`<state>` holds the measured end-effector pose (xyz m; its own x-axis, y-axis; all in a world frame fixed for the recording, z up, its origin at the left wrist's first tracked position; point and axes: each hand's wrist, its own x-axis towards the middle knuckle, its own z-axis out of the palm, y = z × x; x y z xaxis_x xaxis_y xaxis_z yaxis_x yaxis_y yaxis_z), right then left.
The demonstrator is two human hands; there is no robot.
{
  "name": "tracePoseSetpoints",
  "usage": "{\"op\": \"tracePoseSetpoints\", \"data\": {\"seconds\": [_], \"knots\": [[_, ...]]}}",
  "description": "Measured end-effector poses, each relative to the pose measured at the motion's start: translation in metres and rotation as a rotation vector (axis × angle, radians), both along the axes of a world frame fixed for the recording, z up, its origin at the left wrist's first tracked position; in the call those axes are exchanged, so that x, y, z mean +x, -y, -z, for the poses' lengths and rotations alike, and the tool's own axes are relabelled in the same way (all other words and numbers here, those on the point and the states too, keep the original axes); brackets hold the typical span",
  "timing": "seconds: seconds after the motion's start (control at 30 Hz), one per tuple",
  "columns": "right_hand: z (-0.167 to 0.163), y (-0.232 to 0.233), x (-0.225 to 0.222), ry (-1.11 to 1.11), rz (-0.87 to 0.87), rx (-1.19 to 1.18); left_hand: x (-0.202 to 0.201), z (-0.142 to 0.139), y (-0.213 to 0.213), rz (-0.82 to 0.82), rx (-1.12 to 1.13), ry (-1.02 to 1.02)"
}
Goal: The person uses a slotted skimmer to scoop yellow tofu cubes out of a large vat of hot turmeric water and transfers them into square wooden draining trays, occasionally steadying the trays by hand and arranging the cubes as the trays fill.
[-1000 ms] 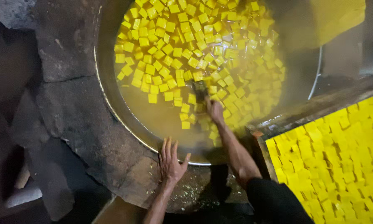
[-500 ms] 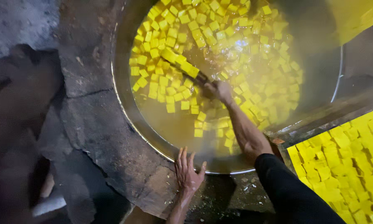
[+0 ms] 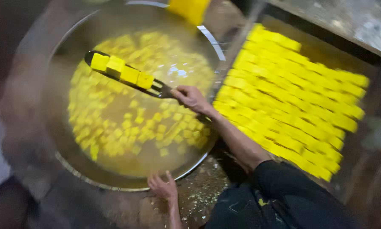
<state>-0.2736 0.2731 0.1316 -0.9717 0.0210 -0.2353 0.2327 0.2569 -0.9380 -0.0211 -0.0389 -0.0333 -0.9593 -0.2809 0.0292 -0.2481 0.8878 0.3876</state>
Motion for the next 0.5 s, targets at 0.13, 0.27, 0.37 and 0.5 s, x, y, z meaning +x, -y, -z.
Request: {"op": "tracePoseSetpoints", "data": {"seconds": [0.13, 0.27, 0.37, 0.5], "knots": [[-0.029, -0.178, 0.083, -0.148, 0.171, 0.224, -0.007, -0.038, -0.055, 0.064, 0.117, -0.121], [-0.042, -0.333, 0.167, 0.026, 0.382, 0.657, -0.042, -0.082, -0.178, 0.388, 0.391, -0.383], [-0.044, -0.414, 0.186, 0.083, 0.406, 0.783, -0.061, -0.107, -0.276, 0.648, 0.491, -0.288], [-0.047, -0.479, 0.164, 0.116, 0.347, 0.995, -0.072, -0.122, -0.341, 0.883, 0.244, -0.356]]}}
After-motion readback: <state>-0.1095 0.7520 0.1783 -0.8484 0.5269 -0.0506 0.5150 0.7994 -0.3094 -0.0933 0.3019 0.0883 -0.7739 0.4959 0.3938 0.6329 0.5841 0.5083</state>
